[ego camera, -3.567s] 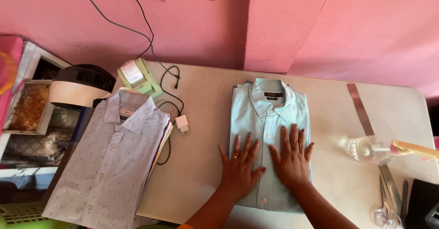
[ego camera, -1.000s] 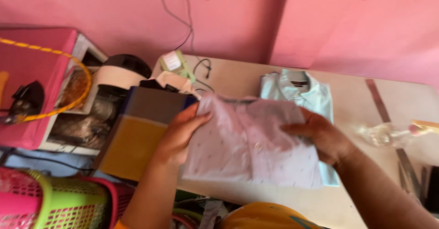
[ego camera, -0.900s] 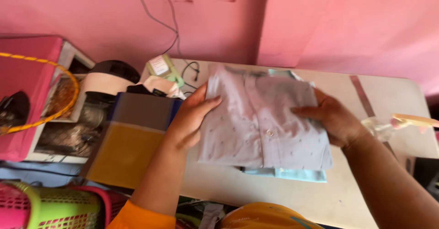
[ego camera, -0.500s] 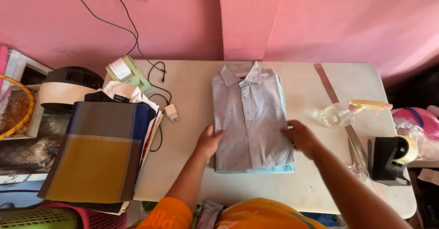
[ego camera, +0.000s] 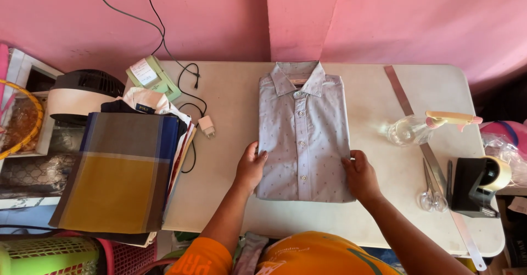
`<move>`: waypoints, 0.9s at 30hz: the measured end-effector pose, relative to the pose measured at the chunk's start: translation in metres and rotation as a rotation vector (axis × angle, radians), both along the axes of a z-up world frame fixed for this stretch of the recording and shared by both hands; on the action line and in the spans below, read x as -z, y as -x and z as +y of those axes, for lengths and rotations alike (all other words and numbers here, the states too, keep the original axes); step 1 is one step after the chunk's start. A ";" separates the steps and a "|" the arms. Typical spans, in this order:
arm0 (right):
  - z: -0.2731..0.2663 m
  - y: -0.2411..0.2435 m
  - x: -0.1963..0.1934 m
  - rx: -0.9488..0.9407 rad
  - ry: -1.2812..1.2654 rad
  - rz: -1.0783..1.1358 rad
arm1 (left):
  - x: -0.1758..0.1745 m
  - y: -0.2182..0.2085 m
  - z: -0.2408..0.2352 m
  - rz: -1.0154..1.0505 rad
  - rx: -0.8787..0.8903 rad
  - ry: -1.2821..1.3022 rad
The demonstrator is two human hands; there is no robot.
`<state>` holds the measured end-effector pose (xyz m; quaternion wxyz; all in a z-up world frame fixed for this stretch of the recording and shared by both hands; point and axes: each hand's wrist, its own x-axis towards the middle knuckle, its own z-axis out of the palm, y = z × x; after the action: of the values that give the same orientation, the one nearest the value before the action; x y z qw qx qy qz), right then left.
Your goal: Stacking several folded shirts and garments into a neat pile on a workspace table.
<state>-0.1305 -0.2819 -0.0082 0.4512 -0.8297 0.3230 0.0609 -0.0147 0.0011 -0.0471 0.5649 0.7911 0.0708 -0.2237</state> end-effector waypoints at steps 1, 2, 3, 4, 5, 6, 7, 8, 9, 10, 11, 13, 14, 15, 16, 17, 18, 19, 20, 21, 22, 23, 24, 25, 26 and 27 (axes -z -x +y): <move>0.000 0.000 0.000 0.001 -0.001 0.001 | -0.004 0.000 0.001 0.001 0.001 -0.001; 0.000 0.000 -0.001 0.003 0.004 0.001 | -0.008 0.000 0.002 -0.008 0.012 0.000; 0.000 0.000 -0.001 0.006 0.008 0.002 | -0.013 0.000 0.003 -0.016 0.024 0.000; -0.002 0.000 0.005 0.007 0.009 0.001 | -0.006 -0.001 0.004 -0.017 0.026 0.001; -0.005 0.001 0.011 -0.006 0.010 0.018 | 0.001 -0.003 0.004 -0.014 0.040 -0.022; -0.008 0.000 0.017 -0.020 0.010 0.035 | 0.008 -0.004 0.006 -0.010 0.053 -0.045; -0.016 -0.002 0.029 -0.019 0.011 0.033 | 0.007 -0.004 0.006 -0.011 0.054 -0.045; -0.025 -0.006 0.040 -0.044 -0.009 0.074 | 0.005 -0.006 0.005 0.043 0.034 -0.040; -0.035 -0.010 0.051 -0.068 -0.028 0.115 | 0.003 -0.008 0.004 0.098 0.014 -0.035; -0.035 -0.020 0.037 -0.066 -0.028 0.115 | 0.010 -0.014 0.002 0.098 0.016 -0.035; -0.035 -0.031 0.024 0.019 -0.176 0.123 | 0.017 -0.021 0.000 0.099 0.012 -0.041; -0.038 -0.055 0.011 0.103 -0.328 0.125 | 0.027 -0.038 -0.005 0.095 0.007 -0.050; -0.041 -0.067 0.012 0.140 -0.393 0.083 | 0.030 -0.046 -0.008 0.075 -0.013 -0.069; -0.045 -0.078 0.013 0.176 -0.458 0.041 | 0.033 -0.053 -0.011 0.054 -0.033 -0.089; -0.049 -0.088 0.020 0.175 -0.459 0.039 | 0.034 -0.060 -0.016 0.052 -0.033 -0.090; -0.053 -0.098 0.027 0.213 -0.423 -0.008 | 0.034 -0.067 -0.020 -0.009 -0.023 -0.161; -0.057 -0.108 0.034 0.250 -0.386 -0.053 | 0.035 -0.074 -0.025 -0.068 -0.014 -0.233; -0.057 -0.111 0.048 0.248 -0.388 -0.053 | 0.033 -0.073 -0.028 -0.068 -0.015 -0.235; -0.058 -0.114 0.061 0.206 -0.156 -0.033 | 0.031 -0.073 -0.032 -0.127 -0.025 -0.330; -0.059 -0.118 0.074 0.161 0.075 -0.016 | 0.030 -0.073 -0.036 -0.186 -0.034 -0.425; -0.049 -0.114 0.066 0.159 0.074 -0.015 | 0.021 -0.066 -0.040 -0.185 -0.036 -0.426; -0.039 -0.110 0.059 0.154 0.133 -0.027 | 0.012 -0.060 -0.044 -0.216 -0.028 -0.467; -0.030 -0.107 0.052 0.147 0.191 -0.041 | 0.003 -0.054 -0.048 -0.247 -0.022 -0.508; -0.024 -0.106 0.044 0.145 0.190 -0.042 | -0.001 -0.052 -0.049 -0.247 -0.025 -0.509; -0.019 -0.103 0.037 0.144 0.198 -0.038 | -0.004 -0.050 -0.050 -0.272 -0.021 -0.545; -0.014 -0.100 0.030 0.143 0.206 -0.034 | -0.008 -0.048 -0.051 -0.296 -0.017 -0.581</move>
<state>-0.0308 -0.2955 -0.0377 0.3723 -0.8475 0.3780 -0.0190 0.0331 -0.0499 -0.0390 0.3215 0.9426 0.0551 -0.0719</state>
